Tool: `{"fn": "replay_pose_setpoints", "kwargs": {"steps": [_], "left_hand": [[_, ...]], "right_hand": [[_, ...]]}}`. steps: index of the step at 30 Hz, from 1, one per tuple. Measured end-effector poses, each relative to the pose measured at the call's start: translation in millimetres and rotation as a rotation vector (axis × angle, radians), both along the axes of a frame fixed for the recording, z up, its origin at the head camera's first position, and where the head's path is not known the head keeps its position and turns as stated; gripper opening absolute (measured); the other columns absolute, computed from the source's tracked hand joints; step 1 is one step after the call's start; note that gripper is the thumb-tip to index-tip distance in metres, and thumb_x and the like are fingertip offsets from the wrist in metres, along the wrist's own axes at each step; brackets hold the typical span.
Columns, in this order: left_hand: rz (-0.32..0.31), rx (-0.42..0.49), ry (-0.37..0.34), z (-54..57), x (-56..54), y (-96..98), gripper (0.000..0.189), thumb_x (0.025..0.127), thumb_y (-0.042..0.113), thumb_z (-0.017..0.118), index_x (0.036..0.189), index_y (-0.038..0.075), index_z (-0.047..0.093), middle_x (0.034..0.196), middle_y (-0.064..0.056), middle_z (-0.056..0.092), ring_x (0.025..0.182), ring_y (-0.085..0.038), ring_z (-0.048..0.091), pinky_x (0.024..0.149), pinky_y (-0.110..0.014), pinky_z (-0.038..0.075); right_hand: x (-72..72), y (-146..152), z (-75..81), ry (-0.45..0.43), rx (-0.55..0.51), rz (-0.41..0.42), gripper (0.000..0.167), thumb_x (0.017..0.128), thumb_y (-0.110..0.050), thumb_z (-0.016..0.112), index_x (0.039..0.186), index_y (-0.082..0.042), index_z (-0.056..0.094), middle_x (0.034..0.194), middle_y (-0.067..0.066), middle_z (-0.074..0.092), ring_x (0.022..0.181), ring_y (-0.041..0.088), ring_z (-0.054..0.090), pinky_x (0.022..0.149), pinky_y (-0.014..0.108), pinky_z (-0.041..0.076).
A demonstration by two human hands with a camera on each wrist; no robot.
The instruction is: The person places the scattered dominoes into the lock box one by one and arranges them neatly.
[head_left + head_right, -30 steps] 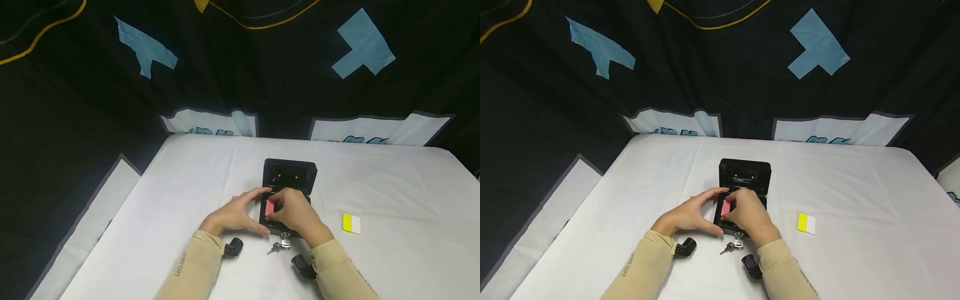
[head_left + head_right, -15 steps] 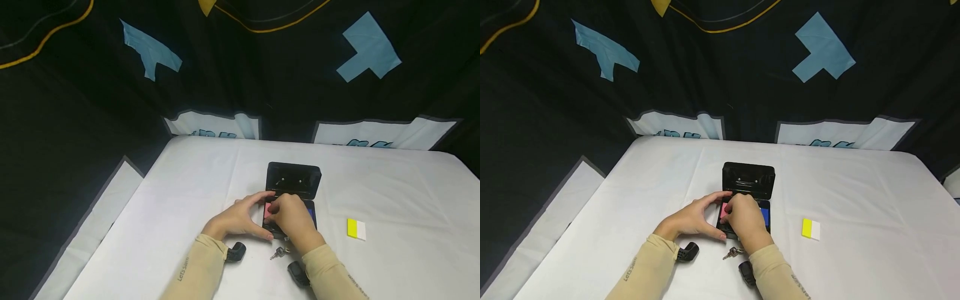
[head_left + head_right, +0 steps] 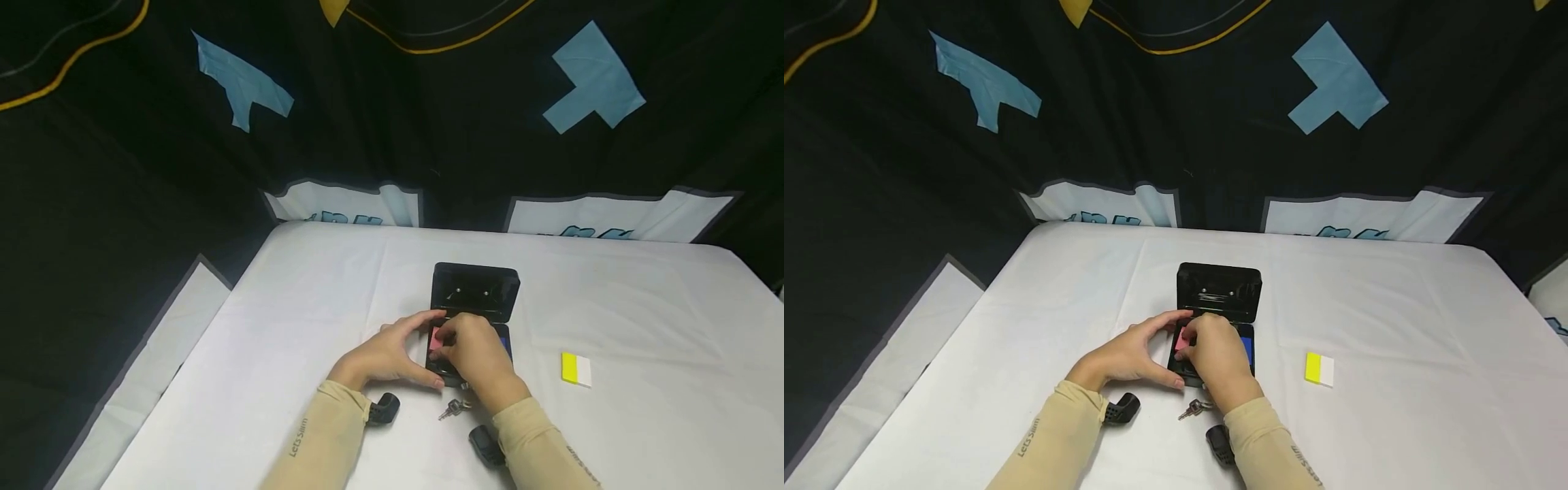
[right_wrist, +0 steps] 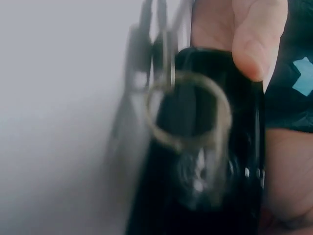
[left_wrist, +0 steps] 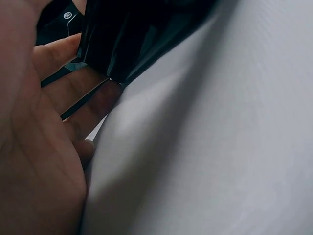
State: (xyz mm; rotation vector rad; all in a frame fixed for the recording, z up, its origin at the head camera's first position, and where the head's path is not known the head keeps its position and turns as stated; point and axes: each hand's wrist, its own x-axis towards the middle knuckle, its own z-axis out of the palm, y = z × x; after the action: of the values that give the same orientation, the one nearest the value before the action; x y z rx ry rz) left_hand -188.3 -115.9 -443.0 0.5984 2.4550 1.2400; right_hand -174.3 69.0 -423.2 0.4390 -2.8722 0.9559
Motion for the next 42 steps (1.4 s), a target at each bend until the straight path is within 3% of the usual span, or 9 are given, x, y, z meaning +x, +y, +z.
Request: {"fn": "replay_pose_setpoints", "kwargs": {"steps": [6, 13, 16, 21, 25, 32, 42], "left_hand": [[0.017, -0.015, -0.03, 2.5, 0.8, 1.1, 0.107, 0.058, 0.047, 0.098, 0.148, 0.053, 0.039, 0.154, 0.015, 0.04, 0.138, -0.028, 0.031, 0.109, -0.06, 0.029], [0.012, -0.019, -0.037, 2.8, -1.8, 6.6, 0.109, 0.057, 0.044, 0.099, 0.147, 0.056, 0.038, 0.153, 0.021, 0.038, 0.139, -0.024, 0.029, 0.11, -0.06, 0.028], [0.008, -0.015, -0.035, 2.1, -2.4, 7.7, 0.109, 0.056, 0.044, 0.099, 0.146, 0.057, 0.038, 0.153, 0.022, 0.038, 0.142, -0.021, 0.029, 0.112, -0.06, 0.026], [0.011, 0.007, -0.039, 1.2, -3.1, 5.3, 0.109, 0.056, 0.043, 0.099, 0.146, 0.058, 0.038, 0.151, 0.022, 0.04, 0.143, -0.016, 0.03, 0.113, -0.059, 0.024], [0.012, 0.032, -0.034, 0.7, -3.1, 1.9, 0.109, 0.057, 0.042, 0.099, 0.146, 0.056, 0.039, 0.151, 0.02, 0.042, 0.143, -0.013, 0.032, 0.115, -0.056, 0.024], [0.042, 0.05, -0.04, -3.9, 0.9, -0.4, 0.108, 0.057, 0.041, 0.099, 0.146, 0.055, 0.04, 0.149, 0.016, 0.045, 0.141, -0.013, 0.034, 0.114, -0.055, 0.026], [0.038, 0.063, -0.018, -6.7, 2.6, 1.9, 0.107, 0.059, 0.04, 0.098, 0.149, 0.051, 0.04, 0.146, 0.015, 0.048, 0.139, -0.011, 0.037, 0.114, -0.052, 0.027]], "right_hand": [[7.2, 27, 12.2, -0.024, -0.113, 0.018, 0.038, 0.068, -0.019, 0.094, 0.101, -0.008, 0.079, 0.093, 0.002, 0.072, 0.077, 0.015, 0.064, 0.073, 0.034, 0.056], [21.9, 113, 28.7, -0.07, -0.253, -0.008, 0.058, 0.069, -0.026, 0.095, 0.119, -0.006, 0.073, 0.119, 0.011, 0.069, 0.1, 0.031, 0.066, 0.085, 0.042, 0.057], [26.8, 147, 26.7, -0.128, -0.25, -0.027, 0.067, 0.07, -0.029, 0.094, 0.127, -0.006, 0.069, 0.128, 0.013, 0.065, 0.11, 0.035, 0.062, 0.092, 0.046, 0.054], [31.9, 184, 13.0, -0.268, -0.202, -0.123, 0.08, 0.07, -0.034, 0.094, 0.138, -0.006, 0.061, 0.137, 0.021, 0.056, 0.115, 0.038, 0.057, 0.087, 0.039, 0.055], [30.6, 202, 5.4, -0.34, -0.148, -0.148, 0.086, 0.069, -0.036, 0.094, 0.14, -0.004, 0.059, 0.135, 0.023, 0.055, 0.112, 0.036, 0.054, 0.084, 0.037, 0.052], [28.1, 212, -5.1, -0.429, -0.177, -0.14, 0.083, 0.065, -0.03, 0.097, 0.133, 0.002, 0.061, 0.103, 0.01, 0.059, 0.089, 0.023, 0.05, 0.066, 0.024, 0.045], [25.7, 217, -8.5, -0.424, -0.102, -0.18, 0.074, 0.068, -0.031, 0.094, 0.127, 0.002, 0.065, 0.104, 0.008, 0.059, 0.09, 0.023, 0.051, 0.067, 0.025, 0.045]]}}
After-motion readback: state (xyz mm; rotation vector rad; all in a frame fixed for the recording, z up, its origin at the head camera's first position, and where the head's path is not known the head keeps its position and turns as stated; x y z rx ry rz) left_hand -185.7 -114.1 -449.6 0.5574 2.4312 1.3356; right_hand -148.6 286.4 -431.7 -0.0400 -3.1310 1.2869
